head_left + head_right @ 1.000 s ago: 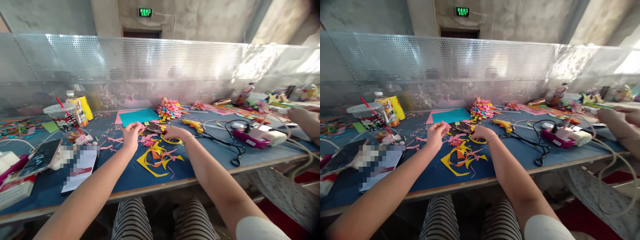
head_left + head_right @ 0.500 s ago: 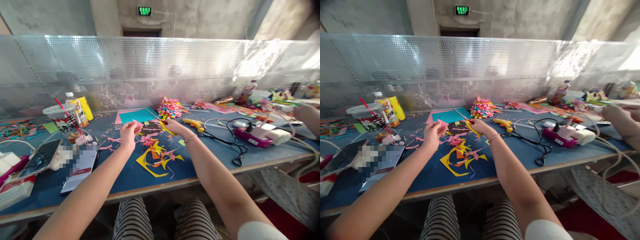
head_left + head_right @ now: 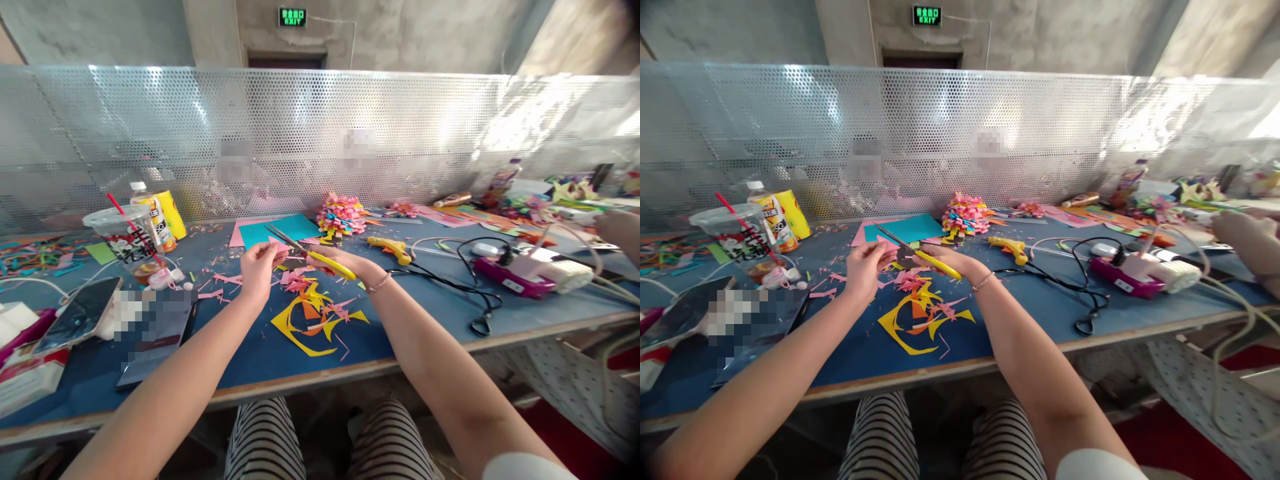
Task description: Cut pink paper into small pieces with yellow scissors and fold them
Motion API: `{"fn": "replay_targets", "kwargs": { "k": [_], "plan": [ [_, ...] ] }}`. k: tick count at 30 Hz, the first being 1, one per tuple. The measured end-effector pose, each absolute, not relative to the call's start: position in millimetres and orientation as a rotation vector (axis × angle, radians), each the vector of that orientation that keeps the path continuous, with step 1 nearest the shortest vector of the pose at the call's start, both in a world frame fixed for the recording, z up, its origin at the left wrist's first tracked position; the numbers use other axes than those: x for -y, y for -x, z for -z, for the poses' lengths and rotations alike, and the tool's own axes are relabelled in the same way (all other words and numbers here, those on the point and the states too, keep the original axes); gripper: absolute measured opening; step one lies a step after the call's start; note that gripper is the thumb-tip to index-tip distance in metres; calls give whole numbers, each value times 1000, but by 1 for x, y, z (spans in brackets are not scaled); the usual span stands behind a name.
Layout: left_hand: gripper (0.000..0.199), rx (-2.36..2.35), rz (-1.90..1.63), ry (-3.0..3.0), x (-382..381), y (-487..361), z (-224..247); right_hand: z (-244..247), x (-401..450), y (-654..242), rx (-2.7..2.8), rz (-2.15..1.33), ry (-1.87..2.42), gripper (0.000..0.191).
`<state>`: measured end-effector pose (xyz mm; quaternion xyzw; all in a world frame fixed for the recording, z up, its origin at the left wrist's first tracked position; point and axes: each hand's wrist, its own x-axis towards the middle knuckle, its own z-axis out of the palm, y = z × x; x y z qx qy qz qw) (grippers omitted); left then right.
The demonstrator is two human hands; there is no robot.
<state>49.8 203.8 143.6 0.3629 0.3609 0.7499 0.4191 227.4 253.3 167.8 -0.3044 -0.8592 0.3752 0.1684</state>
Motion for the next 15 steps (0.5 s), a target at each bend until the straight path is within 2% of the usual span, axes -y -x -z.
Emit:
{"fn": "replay_targets", "kwargs": {
  "k": [15],
  "plan": [
    [18,-965,-1881,-923,-204,-50,-142,-168,-247,-223,2441,-1211,821,41]
  ]
}}
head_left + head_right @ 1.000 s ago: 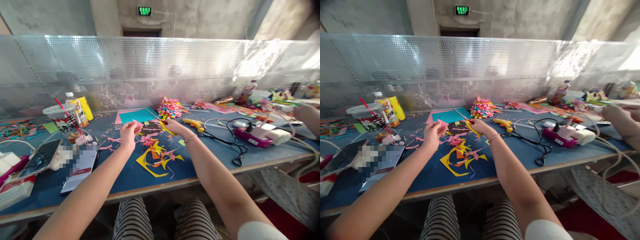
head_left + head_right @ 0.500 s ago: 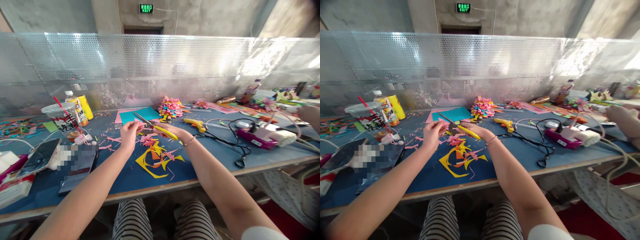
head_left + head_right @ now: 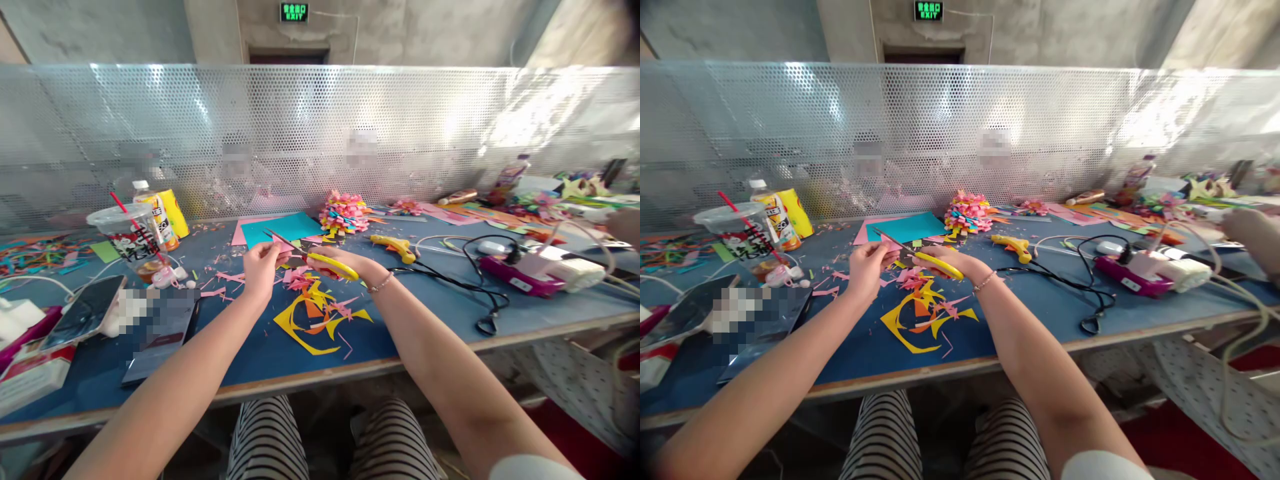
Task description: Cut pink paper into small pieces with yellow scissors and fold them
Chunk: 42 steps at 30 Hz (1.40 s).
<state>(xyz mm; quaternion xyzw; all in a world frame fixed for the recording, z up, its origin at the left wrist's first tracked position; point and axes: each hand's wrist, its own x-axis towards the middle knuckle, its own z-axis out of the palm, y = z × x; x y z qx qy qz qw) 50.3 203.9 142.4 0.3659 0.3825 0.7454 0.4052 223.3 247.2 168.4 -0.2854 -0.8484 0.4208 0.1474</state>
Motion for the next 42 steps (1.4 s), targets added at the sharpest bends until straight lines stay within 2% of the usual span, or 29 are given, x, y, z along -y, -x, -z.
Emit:
{"fn": "replay_targets", "kwargs": {
  "k": [18,29,38,42],
  "plan": [
    [12,-914,-1848,-804,-205,-47,-142,-174,-241,-221,2478,-889,1013,34],
    [14,-933,-1807,-795,-202,-51,-145,-169,-246,-224,2390,-1324,863,39],
    [16,-914,-1774,-820,-200,-53,-145,-168,-247,-225,2418,-1277,833,37],
    [14,-917,-1764,-811,-199,-54,-146,-169,-247,-226,2479,-1115,830,37]
  ]
}}
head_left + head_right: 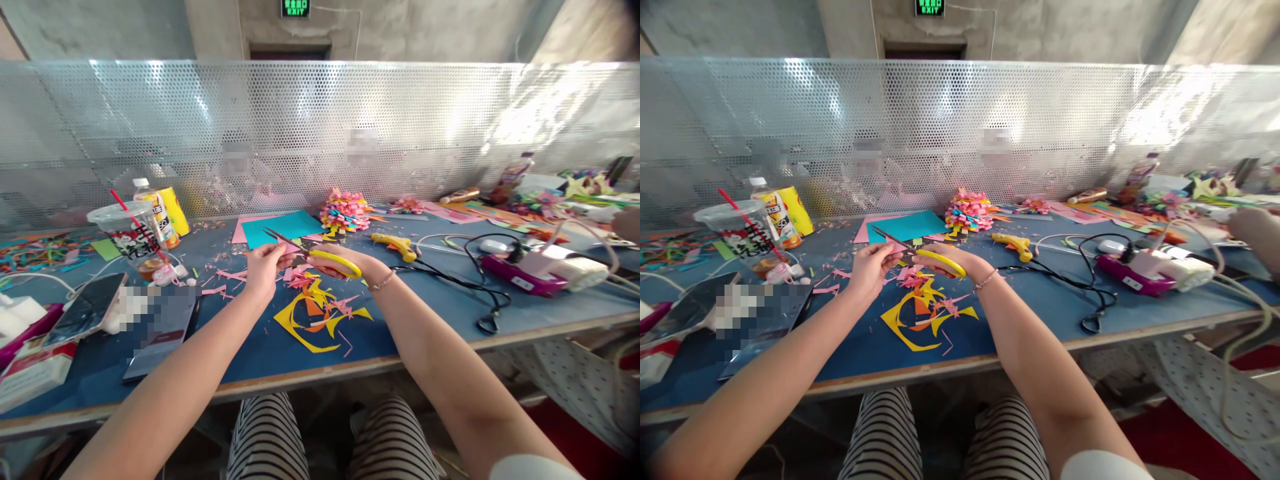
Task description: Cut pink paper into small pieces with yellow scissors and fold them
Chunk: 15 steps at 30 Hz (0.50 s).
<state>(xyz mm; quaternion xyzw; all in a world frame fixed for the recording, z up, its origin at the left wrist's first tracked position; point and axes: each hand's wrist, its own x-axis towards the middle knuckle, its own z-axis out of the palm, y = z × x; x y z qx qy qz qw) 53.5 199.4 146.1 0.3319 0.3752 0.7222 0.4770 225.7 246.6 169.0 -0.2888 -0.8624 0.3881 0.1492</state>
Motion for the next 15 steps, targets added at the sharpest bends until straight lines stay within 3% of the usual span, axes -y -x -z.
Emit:
{"fn": "replay_targets", "kwargs": {
  "k": [10,15],
  "plan": [
    [17,-1031,-1711,-942,-200,-53,-145,-164,-260,-223,2372,-668,1048,42],
    [18,-1612,-1233,-1816,-167,-28,-166,-140,-293,-231,2306,-63,1357,40]
  ]
}}
